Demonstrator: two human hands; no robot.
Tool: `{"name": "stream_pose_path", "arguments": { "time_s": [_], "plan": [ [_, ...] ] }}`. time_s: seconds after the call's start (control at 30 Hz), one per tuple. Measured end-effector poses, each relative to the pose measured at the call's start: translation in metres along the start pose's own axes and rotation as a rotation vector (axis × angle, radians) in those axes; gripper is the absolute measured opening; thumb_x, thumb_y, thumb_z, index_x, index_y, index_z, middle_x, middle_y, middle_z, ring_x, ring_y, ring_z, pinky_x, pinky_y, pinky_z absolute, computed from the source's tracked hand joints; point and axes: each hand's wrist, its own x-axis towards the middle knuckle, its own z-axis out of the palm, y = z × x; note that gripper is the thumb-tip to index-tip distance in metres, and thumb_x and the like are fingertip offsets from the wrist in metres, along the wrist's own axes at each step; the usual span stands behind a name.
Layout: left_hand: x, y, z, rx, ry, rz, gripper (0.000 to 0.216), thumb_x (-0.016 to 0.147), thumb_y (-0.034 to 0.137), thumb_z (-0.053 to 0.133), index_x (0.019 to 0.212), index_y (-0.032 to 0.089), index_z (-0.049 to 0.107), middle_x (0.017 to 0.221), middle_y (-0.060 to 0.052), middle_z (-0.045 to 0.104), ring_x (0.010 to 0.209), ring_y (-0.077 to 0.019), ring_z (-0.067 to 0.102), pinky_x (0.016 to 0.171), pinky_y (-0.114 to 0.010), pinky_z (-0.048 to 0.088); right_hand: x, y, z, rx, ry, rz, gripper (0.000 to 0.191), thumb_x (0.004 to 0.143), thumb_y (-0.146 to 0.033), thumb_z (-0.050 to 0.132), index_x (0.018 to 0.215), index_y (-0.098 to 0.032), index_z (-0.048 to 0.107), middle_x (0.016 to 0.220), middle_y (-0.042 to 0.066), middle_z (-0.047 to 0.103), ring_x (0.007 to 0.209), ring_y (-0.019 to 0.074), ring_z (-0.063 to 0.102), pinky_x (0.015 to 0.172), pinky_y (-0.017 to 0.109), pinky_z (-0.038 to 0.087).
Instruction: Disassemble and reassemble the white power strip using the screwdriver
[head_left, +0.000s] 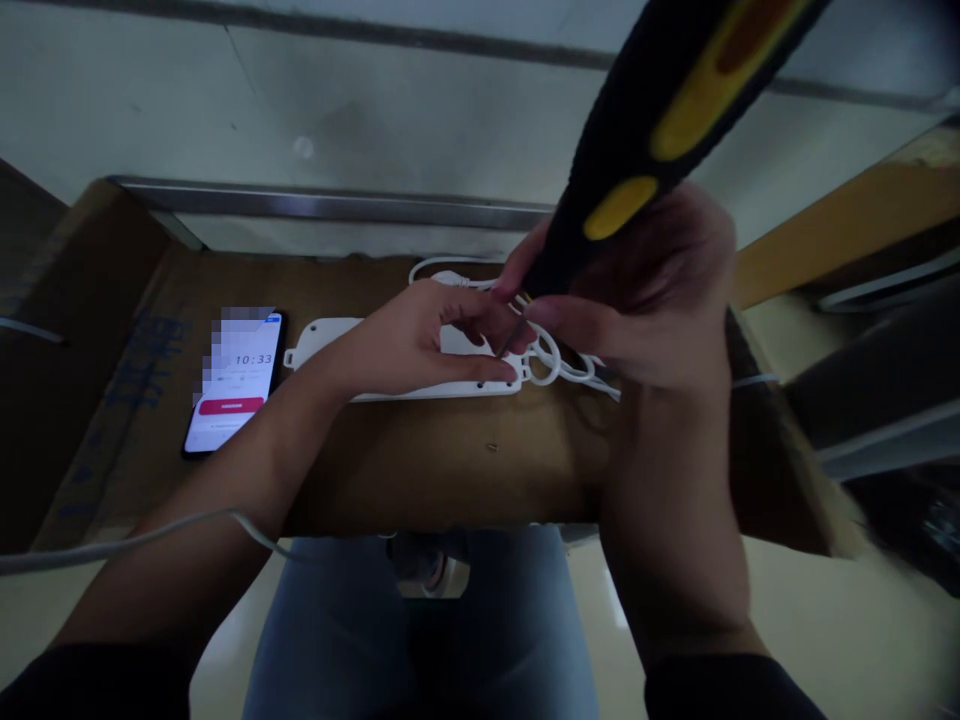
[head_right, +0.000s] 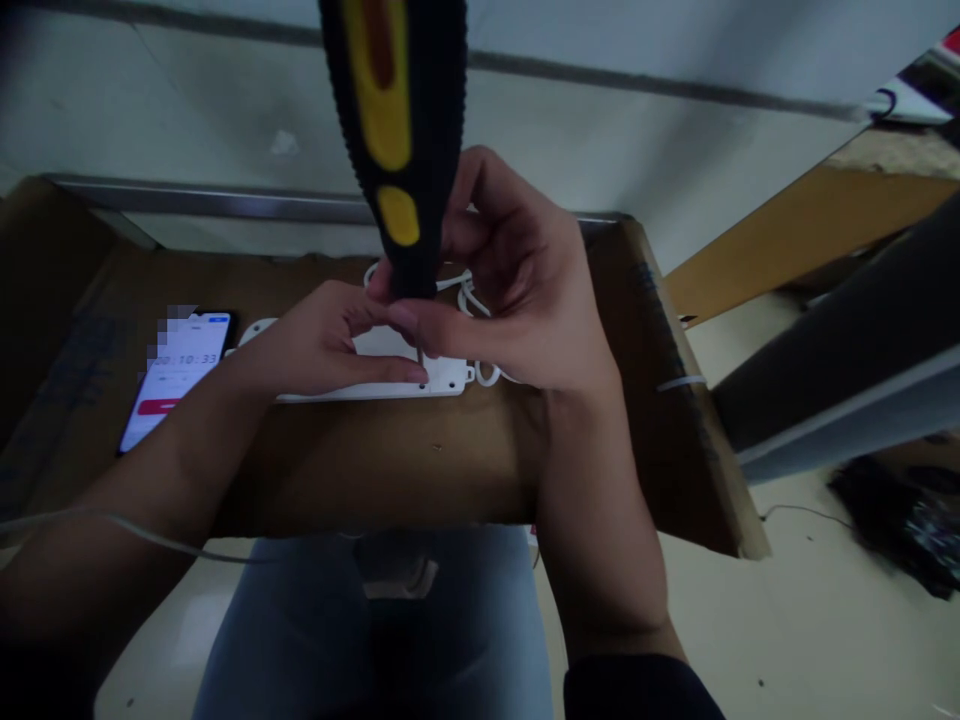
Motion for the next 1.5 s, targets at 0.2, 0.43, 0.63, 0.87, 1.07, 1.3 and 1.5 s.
{"name": "stream_pose_path", "arguments": {
  "time_s": [0.2, 0.43, 0.63, 0.87, 1.07, 1.3, 1.5],
  "plan": [
    [0.0, -0.001, -0.002, -0.007, 0.0, -0.033, 0.012, 0.088, 0.03, 0.083, 0.089, 0.018, 0.081, 0.087, 0.001, 0.081, 0.083, -0.0168, 0.073, 0.081, -0.028, 0.056, 0.002, -0.004, 0.002, -0.027, 0.024, 0.027, 0.035, 0.065, -0.021, 0.093, 0.096, -0.027, 0.077, 0.093, -0.004, 0.072, 0.085, 0.0121, 0.068, 0.075, 0.028, 0.062],
    [0.0, -0.015, 0.002, 0.061, 0.149, -0.029, 0.031, 0.077, 0.041, 0.094, 0.076, 0.019, 0.071, 0.075, 0.0, 0.071, 0.07, -0.0151, 0.06, 0.068, -0.03, 0.049, 0.0, -0.008, -0.003, 0.041, 0.013, 0.044, 0.042, 0.062, -0.016, 0.096, 0.099, -0.022, 0.076, 0.083, -0.003, 0.068, 0.068, 0.0089, 0.062, 0.065, 0.026, 0.051],
    [0.001, -0.012, 0.008, 0.046, 0.155, 0.024, 0.032, 0.08, 0.036, 0.093, 0.075, 0.019, 0.067, 0.071, 0.001, 0.066, 0.069, -0.0141, 0.057, 0.067, -0.03, 0.047, 0.006, -0.001, 0.008, -0.064, 0.159, -0.044, 0.051, 0.049, -0.022, 0.104, 0.082, -0.019, 0.065, 0.08, -0.004, 0.051, 0.067, 0.005, 0.043, 0.056, 0.022, 0.035],
    [-0.001, -0.007, 0.004, 0.087, 0.029, 0.061, 0.019, 0.088, 0.036, 0.085, 0.091, 0.02, 0.076, 0.092, -0.004, 0.079, 0.086, -0.0193, 0.072, 0.083, -0.033, 0.057, 0.002, 0.002, 0.002, -0.223, 0.151, -0.011, 0.03, 0.067, -0.035, 0.095, 0.082, -0.023, 0.071, 0.078, -0.002, 0.066, 0.073, 0.0107, 0.059, 0.063, 0.026, 0.05],
    [-0.002, 0.0, -0.001, 0.119, -0.046, 0.049, 0.016, 0.099, 0.029, 0.073, 0.104, 0.017, 0.082, 0.1, -0.003, 0.084, 0.093, -0.0154, 0.077, 0.086, -0.024, 0.057, -0.001, -0.009, 0.0, -0.08, -0.015, 0.032, 0.021, 0.081, -0.026, 0.082, 0.102, -0.025, 0.08, 0.099, -0.002, 0.077, 0.087, 0.013, 0.071, 0.076, 0.027, 0.056],
    [-0.001, -0.004, 0.006, 0.028, 0.07, -0.002, 0.014, 0.086, 0.031, 0.087, 0.087, 0.018, 0.081, 0.082, -0.001, 0.08, 0.078, -0.0166, 0.072, 0.076, -0.029, 0.054, -0.001, 0.0, 0.002, -0.159, 0.083, 0.027, 0.037, 0.058, -0.018, 0.099, 0.086, -0.021, 0.075, 0.08, -0.002, 0.065, 0.074, 0.0106, 0.059, 0.063, 0.028, 0.039],
    [-0.002, -0.005, 0.001, 0.14, 0.007, 0.044, 0.022, 0.09, 0.038, 0.083, 0.093, 0.017, 0.08, 0.093, -0.006, 0.081, 0.085, -0.0189, 0.073, 0.081, -0.033, 0.056, -0.005, -0.004, 0.001, -0.234, 0.086, 0.076, 0.027, 0.067, -0.027, 0.096, 0.087, -0.027, 0.078, 0.082, -0.004, 0.072, 0.071, 0.0119, 0.061, 0.066, 0.029, 0.053]
  ]
}}
